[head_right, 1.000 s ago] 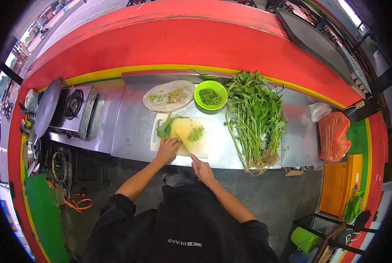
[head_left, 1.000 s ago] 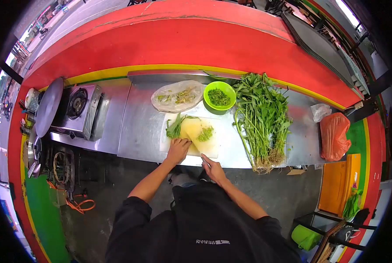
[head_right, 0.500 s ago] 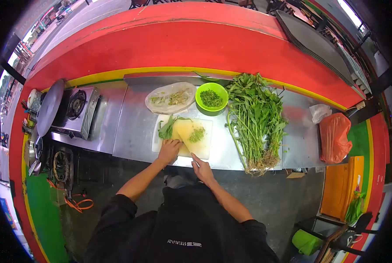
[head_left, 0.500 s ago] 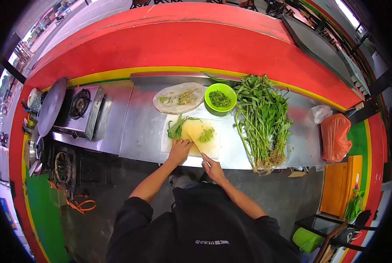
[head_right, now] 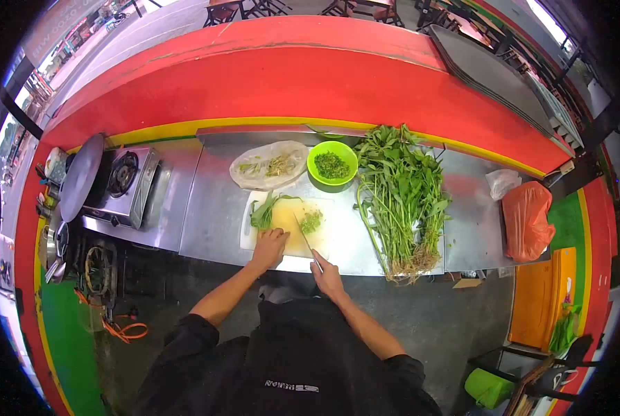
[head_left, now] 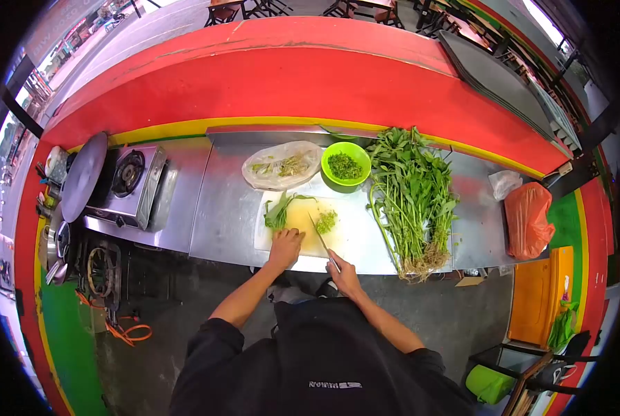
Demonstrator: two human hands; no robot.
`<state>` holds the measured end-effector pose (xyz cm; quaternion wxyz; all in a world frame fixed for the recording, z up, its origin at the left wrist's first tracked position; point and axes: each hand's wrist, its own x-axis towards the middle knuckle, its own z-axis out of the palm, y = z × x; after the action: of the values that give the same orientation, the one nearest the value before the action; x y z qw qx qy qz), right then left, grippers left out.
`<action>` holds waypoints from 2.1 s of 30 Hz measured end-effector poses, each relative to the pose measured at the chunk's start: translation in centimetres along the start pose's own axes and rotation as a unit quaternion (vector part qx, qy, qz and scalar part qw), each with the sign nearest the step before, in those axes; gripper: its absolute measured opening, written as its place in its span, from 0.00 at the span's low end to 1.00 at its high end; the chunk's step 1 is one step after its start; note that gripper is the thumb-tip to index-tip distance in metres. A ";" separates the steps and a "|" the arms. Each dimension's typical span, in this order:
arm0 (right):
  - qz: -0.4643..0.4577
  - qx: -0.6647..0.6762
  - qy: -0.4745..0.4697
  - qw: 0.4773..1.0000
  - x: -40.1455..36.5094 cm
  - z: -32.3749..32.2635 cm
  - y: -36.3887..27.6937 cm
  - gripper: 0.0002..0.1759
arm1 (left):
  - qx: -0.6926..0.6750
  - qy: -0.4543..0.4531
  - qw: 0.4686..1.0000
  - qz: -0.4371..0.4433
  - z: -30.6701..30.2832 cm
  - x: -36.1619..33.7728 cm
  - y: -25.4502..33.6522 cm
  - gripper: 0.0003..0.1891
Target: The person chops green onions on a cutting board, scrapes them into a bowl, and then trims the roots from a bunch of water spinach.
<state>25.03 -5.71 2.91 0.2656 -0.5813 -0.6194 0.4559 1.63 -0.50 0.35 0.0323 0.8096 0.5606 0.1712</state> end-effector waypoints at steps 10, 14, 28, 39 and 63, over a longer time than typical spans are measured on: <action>-0.036 0.078 0.038 0.996 0.0 -1.2 0.2 0.27 | -0.102 0.008 0.993 -0.063 0.9 1.9 3.6 0.27; -0.015 -0.029 0.081 0.996 0.0 -2.1 -1.2 0.23 | -0.105 0.011 0.994 -0.014 -0.3 2.7 4.2 0.33; -0.003 -0.168 0.069 0.983 -1.1 -3.8 -2.1 0.21 | -0.044 -0.018 0.999 0.025 0.2 5.6 1.2 0.30; -0.021 -0.189 0.085 0.978 -1.9 -4.8 -2.3 0.20 | -0.045 -0.074 0.996 0.014 0.5 7.2 1.4 0.33; -0.020 -0.213 0.069 0.974 -1.3 -4.1 -2.4 0.20 | -0.016 -0.195 0.980 0.024 -0.2 5.8 0.3 0.47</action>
<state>27.69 -5.72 7.10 0.1862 -0.6422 -0.6939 0.2670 3.65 4.71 2.05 0.1495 0.8400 0.5213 0.0194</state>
